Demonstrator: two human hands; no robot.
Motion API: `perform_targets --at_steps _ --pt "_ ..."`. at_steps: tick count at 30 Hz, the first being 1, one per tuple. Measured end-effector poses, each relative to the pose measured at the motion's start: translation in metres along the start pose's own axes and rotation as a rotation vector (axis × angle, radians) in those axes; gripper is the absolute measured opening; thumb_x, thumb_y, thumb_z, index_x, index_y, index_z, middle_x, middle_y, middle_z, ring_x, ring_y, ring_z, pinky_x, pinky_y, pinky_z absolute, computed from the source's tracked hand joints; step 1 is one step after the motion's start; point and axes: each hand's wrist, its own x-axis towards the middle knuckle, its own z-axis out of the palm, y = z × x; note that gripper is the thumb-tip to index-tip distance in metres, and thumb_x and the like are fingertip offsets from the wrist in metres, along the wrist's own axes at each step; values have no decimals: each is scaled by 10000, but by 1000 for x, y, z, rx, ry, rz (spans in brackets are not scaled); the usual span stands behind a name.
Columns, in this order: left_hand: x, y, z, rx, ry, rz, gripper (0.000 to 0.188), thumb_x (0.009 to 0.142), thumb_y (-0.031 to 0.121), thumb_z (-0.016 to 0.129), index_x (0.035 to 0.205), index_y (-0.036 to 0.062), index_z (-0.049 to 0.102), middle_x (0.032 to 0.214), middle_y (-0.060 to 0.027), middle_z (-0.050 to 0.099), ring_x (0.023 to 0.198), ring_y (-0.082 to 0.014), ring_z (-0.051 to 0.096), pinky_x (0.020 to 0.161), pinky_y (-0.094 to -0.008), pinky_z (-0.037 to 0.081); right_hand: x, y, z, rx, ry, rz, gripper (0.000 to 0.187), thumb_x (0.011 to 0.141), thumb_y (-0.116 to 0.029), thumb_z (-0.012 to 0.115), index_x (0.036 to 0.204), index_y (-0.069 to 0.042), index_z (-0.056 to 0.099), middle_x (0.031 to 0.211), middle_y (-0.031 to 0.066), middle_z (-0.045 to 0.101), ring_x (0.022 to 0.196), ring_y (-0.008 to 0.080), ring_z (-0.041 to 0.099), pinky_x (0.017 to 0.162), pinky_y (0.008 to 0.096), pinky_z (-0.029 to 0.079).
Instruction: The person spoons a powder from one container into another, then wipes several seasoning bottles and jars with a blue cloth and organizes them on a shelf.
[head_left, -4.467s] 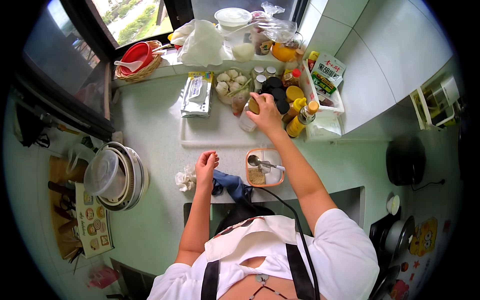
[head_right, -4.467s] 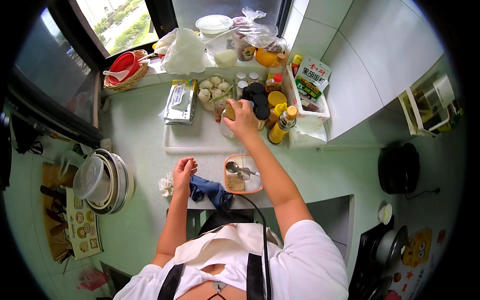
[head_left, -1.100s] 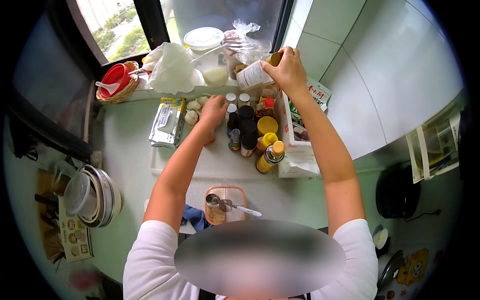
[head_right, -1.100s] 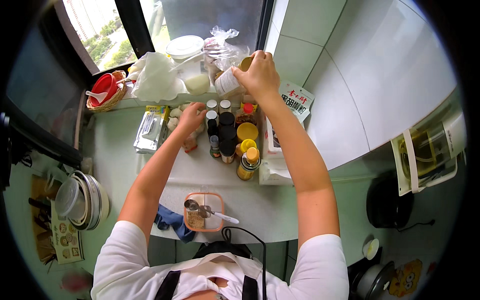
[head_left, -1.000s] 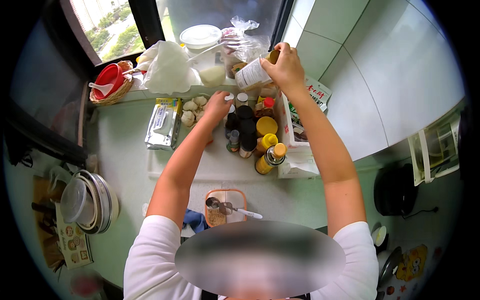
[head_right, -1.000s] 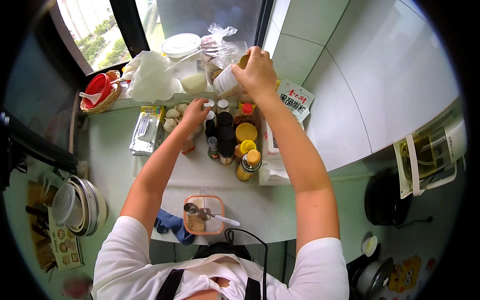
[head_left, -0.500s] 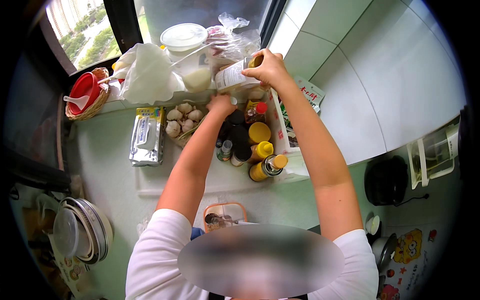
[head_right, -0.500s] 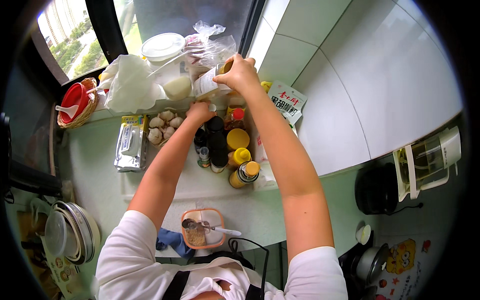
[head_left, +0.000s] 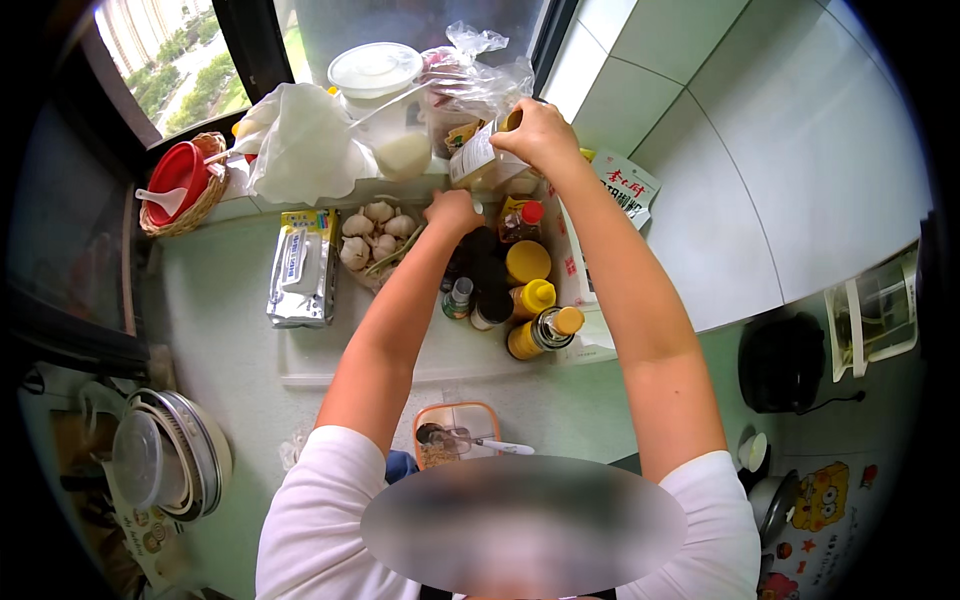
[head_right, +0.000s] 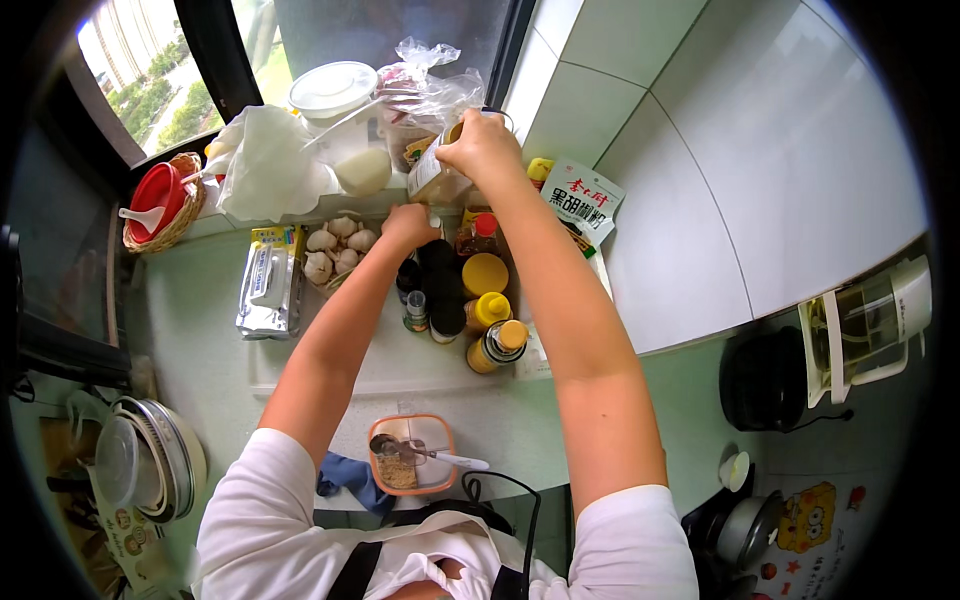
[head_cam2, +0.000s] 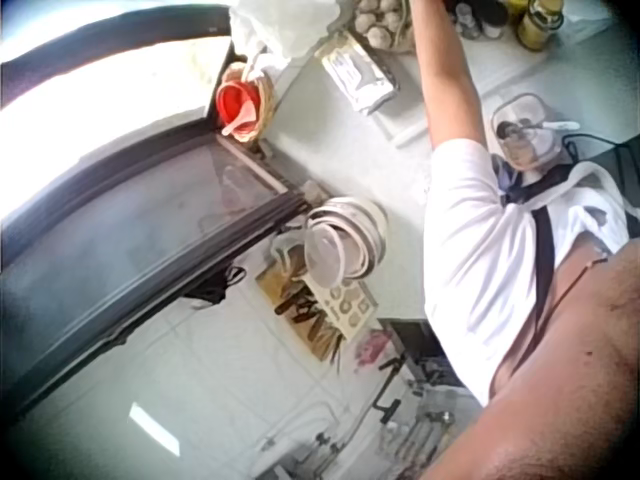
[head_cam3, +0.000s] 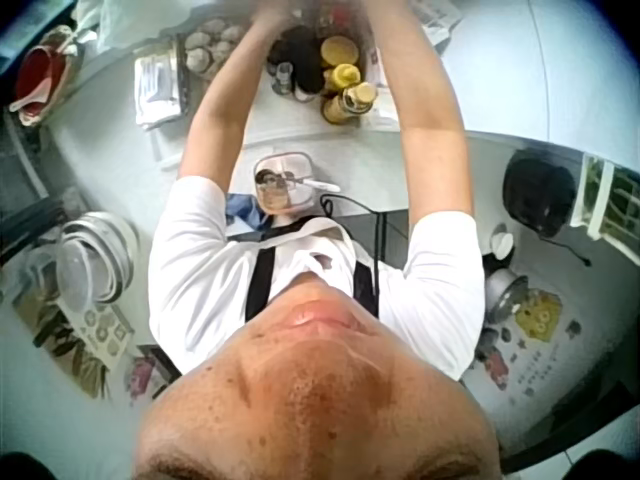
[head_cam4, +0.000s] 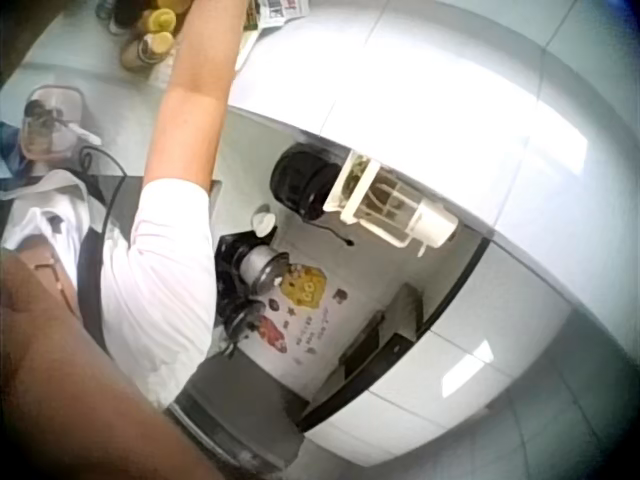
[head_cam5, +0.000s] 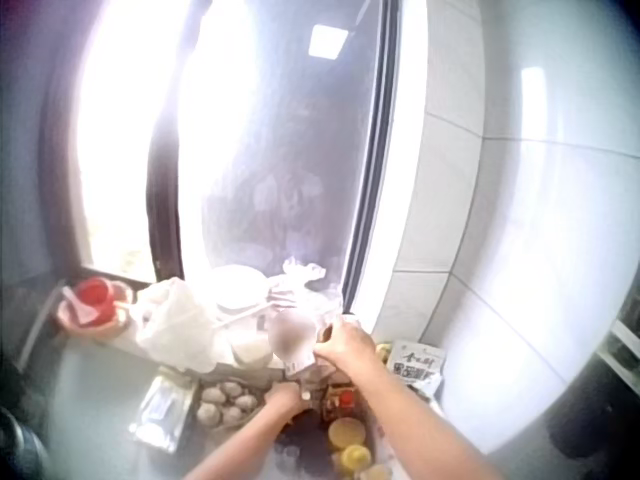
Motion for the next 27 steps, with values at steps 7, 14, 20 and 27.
perform_targets --at_steps 7,14,20,27 --pt "-12 6 -2 0 -42 -5 431 646 316 637 977 42 607 1024 -127 597 1065 -355 446 830 -427 440 5 -1 7 -108 -65 -17 591 574 -375 673 1077 -94 543 1033 157 566 1020 251 530 838 339 458" --pt "-12 4 -5 15 -155 -26 471 673 296 632 1069 47 575 1123 -108 557 1170 -315 383 852 -441 432 10 -12 9 -201 -120 -89 586 612 -426 694 1056 -70 554 1060 164 555 1002 258 546 838 339 464" --pt "-24 10 -25 75 -176 -29 475 693 332 610 1110 109 562 1153 -97 530 1183 -330 355 879 -424 420 4 -8 10 -195 -49 -88 686 593 -450 647 1147 -69 515 1085 174 554 1019 279 538 863 368 439" --pt "0 -13 -8 89 -124 160 475 613 425 639 944 85 618 925 -116 615 947 -297 529 910 -396 325 9 2 13 -184 -76 -72 680 593 -458 643 1148 -89 511 1106 178 539 1027 287 533 861 374 440"
